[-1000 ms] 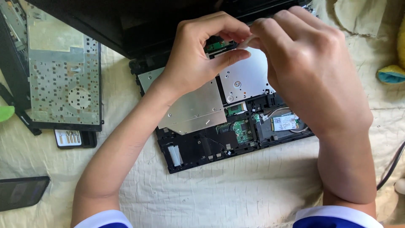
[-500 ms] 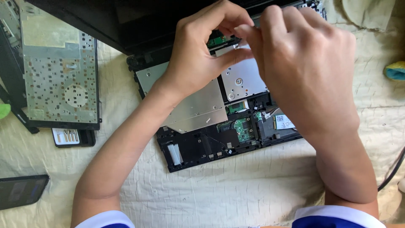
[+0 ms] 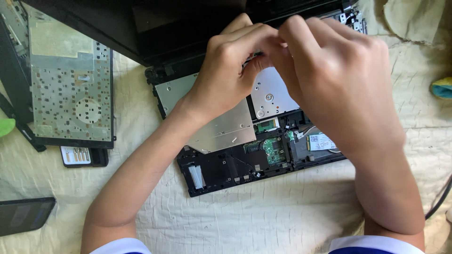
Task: Disassembling a laptop by removing the keyboard, optical drive, and disconnecting internal cables.
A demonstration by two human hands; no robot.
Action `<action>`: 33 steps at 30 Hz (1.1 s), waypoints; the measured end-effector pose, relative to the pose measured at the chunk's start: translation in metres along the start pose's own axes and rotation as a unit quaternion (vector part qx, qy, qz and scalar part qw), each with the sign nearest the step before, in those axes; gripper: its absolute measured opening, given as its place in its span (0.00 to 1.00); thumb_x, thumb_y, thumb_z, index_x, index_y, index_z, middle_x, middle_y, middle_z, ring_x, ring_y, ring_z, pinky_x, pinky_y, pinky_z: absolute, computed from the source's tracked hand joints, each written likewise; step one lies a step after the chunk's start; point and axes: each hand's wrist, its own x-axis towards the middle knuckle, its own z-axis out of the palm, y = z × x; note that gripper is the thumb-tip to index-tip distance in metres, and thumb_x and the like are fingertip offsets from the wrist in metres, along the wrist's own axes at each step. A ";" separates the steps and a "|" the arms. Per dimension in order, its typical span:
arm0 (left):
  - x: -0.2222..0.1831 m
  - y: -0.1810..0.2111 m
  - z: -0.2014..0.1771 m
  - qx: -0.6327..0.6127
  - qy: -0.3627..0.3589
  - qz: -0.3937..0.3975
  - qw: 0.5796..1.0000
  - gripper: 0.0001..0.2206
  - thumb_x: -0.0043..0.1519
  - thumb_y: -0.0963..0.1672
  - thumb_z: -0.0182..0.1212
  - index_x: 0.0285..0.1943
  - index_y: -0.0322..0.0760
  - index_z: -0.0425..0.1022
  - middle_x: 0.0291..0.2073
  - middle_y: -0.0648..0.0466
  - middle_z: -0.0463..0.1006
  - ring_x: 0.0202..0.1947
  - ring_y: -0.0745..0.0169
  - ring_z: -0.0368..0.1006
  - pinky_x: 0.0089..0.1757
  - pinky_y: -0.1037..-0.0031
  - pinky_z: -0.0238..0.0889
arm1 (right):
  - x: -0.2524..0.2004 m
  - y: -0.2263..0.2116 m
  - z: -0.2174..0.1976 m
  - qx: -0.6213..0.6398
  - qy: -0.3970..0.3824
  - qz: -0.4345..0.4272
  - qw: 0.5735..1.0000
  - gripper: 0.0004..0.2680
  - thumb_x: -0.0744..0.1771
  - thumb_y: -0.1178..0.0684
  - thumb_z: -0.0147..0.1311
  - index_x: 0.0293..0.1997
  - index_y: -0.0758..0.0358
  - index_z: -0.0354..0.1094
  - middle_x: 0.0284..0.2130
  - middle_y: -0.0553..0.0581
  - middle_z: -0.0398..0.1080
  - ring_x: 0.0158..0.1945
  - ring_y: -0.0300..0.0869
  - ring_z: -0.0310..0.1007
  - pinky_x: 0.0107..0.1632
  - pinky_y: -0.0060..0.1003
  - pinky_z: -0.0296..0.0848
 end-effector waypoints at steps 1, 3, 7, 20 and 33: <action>0.000 0.000 -0.001 0.000 -0.001 -0.001 1.000 0.07 0.73 0.42 0.51 0.47 0.31 0.69 0.36 0.52 0.75 0.35 0.51 0.61 0.40 0.66 0.56 | 0.001 0.001 -0.005 0.001 0.000 0.001 1.000 0.15 0.84 0.53 0.61 0.44 0.61 0.62 0.30 0.51 0.63 0.31 0.43 0.64 0.29 0.41 0.58; 0.000 -0.001 -0.002 0.000 -0.001 0.000 1.000 0.07 0.73 0.40 0.47 0.44 0.31 0.70 0.36 0.52 0.73 0.35 0.54 0.58 0.39 0.67 0.55 | 0.004 0.003 -0.016 0.053 -0.022 -0.060 0.997 0.09 0.80 0.58 0.64 0.50 0.66 0.65 0.36 0.56 0.67 0.38 0.49 0.67 0.38 0.43 0.67; -0.001 -0.003 -0.001 -0.019 -0.020 -0.016 0.999 0.04 0.73 0.38 0.53 0.47 0.32 0.73 0.34 0.52 0.76 0.36 0.55 0.58 0.38 0.69 0.56 | -0.002 0.012 -0.011 0.053 -0.052 -0.059 0.995 0.09 0.79 0.62 0.61 0.46 0.65 0.64 0.32 0.56 0.66 0.35 0.48 0.66 0.35 0.43 0.65; -0.002 -0.008 0.000 -0.050 0.006 -0.012 0.999 0.04 0.69 0.40 0.61 0.46 0.32 0.72 0.37 0.50 0.75 0.39 0.54 0.67 0.42 0.67 0.61 | -0.003 -0.013 0.023 0.043 0.025 0.082 0.995 0.15 0.81 0.56 0.58 0.40 0.64 0.58 0.24 0.53 0.60 0.23 0.49 0.57 0.27 0.45 0.54; -0.008 -0.021 0.010 0.003 0.005 -0.048 0.999 0.04 0.69 0.40 0.64 0.51 0.39 0.79 0.29 0.52 0.71 0.27 0.60 0.65 0.32 0.71 0.56 | -0.003 -0.003 0.000 0.026 -0.001 0.062 0.998 0.11 0.81 0.53 0.66 0.47 0.63 0.69 0.31 0.57 0.66 0.27 0.51 0.66 0.29 0.47 0.60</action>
